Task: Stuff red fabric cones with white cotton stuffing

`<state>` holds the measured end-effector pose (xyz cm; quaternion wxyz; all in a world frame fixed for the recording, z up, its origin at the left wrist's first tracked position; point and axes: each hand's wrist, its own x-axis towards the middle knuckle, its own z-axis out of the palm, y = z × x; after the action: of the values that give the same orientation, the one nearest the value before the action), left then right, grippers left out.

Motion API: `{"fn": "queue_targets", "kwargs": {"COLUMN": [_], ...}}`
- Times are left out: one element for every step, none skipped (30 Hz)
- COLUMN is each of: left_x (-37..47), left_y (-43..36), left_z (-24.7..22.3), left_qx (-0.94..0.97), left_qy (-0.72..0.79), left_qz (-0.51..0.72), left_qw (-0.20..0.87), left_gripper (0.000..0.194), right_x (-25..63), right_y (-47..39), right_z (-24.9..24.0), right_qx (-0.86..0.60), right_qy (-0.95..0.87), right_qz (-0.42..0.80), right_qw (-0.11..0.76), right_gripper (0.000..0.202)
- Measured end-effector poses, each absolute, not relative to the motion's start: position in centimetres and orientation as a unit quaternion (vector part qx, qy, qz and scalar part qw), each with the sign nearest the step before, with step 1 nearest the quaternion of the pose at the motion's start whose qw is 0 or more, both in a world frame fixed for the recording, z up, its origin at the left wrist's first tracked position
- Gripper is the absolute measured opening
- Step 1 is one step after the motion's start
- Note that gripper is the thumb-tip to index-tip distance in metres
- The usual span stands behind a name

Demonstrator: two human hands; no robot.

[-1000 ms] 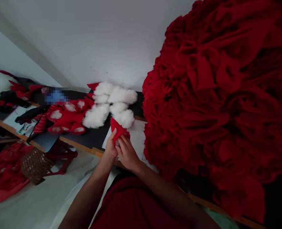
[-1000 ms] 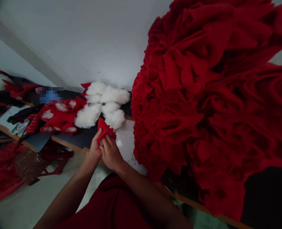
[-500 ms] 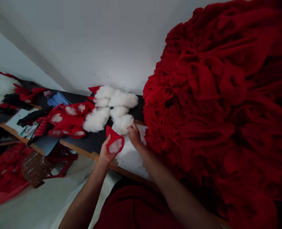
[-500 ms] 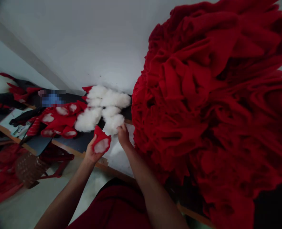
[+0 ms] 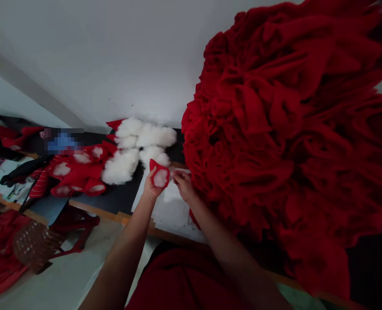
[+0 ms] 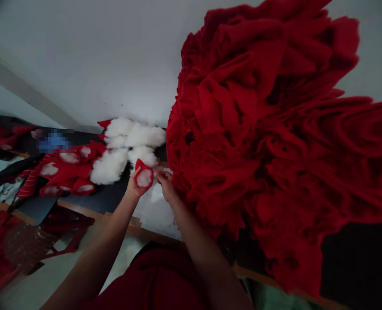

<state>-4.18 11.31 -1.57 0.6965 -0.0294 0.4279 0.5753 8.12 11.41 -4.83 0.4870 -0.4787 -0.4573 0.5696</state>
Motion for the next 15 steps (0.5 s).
{"fn": "queue_targets", "kwargs": {"left_x": [-4.3, -4.5, -4.5, -4.4, -4.3, -4.1, -3.9, -3.8, -3.7, -3.8, -4.0, -4.3, -4.8, -5.2, -5.7], "left_y": [11.4, 11.3, 11.2, 11.0, 10.8, 10.6, 10.3, 10.0, 9.6, 9.2, 8.7, 8.1, 7.5, 6.9, 6.2], "left_z": [-1.4, -1.2, -0.9, -0.7, -0.4, -0.1, 0.2, 0.4, 0.7, 0.9, 1.1, 1.3, 1.4, 1.4, 1.4], "left_qx": [-0.026, -0.019, -0.011, -0.002, 0.004, 0.006, 0.006, 0.005, 0.004, 0.004, 0.004, 0.003, 0.003, 0.003, 0.003], "left_qy": [0.425, 0.417, 0.405, 0.393, 0.383, 0.377, 0.374, 0.371, 0.370, 0.369, 0.368, 0.366, 0.363, 0.361, 0.359], "left_qz": [0.580, 0.581, 0.582, 0.580, 0.577, 0.571, 0.565, 0.563, 0.567, 0.574, 0.582, 0.589, 0.592, 0.591, 0.588], "left_qw": [0.695, 0.698, 0.705, 0.713, 0.721, 0.729, 0.736, 0.738, 0.736, 0.730, 0.725, 0.721, 0.719, 0.721, 0.725], "left_gripper": [0.013, 0.016, 0.019, 0.022, 0.026, 0.029, 0.032, 0.033, 0.033, 0.032, 0.031, 0.032, 0.033, 0.035, 0.038], "right_x": [8.5, 8.9, 9.3, 9.6, 9.9, 10.1, 10.2, 10.2, 10.2, 10.2, 10.1, 9.9, 9.6, 9.3, 8.9], "right_y": [10.8, 10.2, 9.5, 8.9, 8.3, 7.8, 7.4, 7.2, 7.2, 7.3, 7.5, 7.8, 8.2, 8.6, 9.0], "right_z": [-4.3, -3.7, -3.0, -2.3, -1.5, -0.9, -0.5, -0.3, -0.4, -0.7, -1.3, -2.2, -3.1, -4.0, -4.9], "right_qx": [-0.477, -0.474, -0.470, -0.466, -0.463, -0.460, -0.458, -0.459, -0.465, -0.478, -0.494, -0.511, -0.522, -0.525, -0.520], "right_qy": [-0.437, -0.420, -0.405, -0.393, -0.386, -0.388, -0.400, -0.420, -0.441, -0.463, -0.483, -0.500, -0.520, -0.545, -0.575], "right_qz": [0.580, 0.590, 0.599, 0.607, 0.614, 0.617, 0.612, 0.600, 0.578, 0.550, 0.519, 0.492, 0.472, 0.459, 0.448], "right_qw": [0.495, 0.501, 0.506, 0.509, 0.510, 0.507, 0.505, 0.503, 0.504, 0.505, 0.503, 0.497, 0.484, 0.465, 0.446], "right_gripper": [0.022, 0.024, 0.025, 0.026, 0.025, 0.024, 0.022, 0.020, 0.018, 0.017, 0.017, 0.019, 0.024, 0.031, 0.038]}}
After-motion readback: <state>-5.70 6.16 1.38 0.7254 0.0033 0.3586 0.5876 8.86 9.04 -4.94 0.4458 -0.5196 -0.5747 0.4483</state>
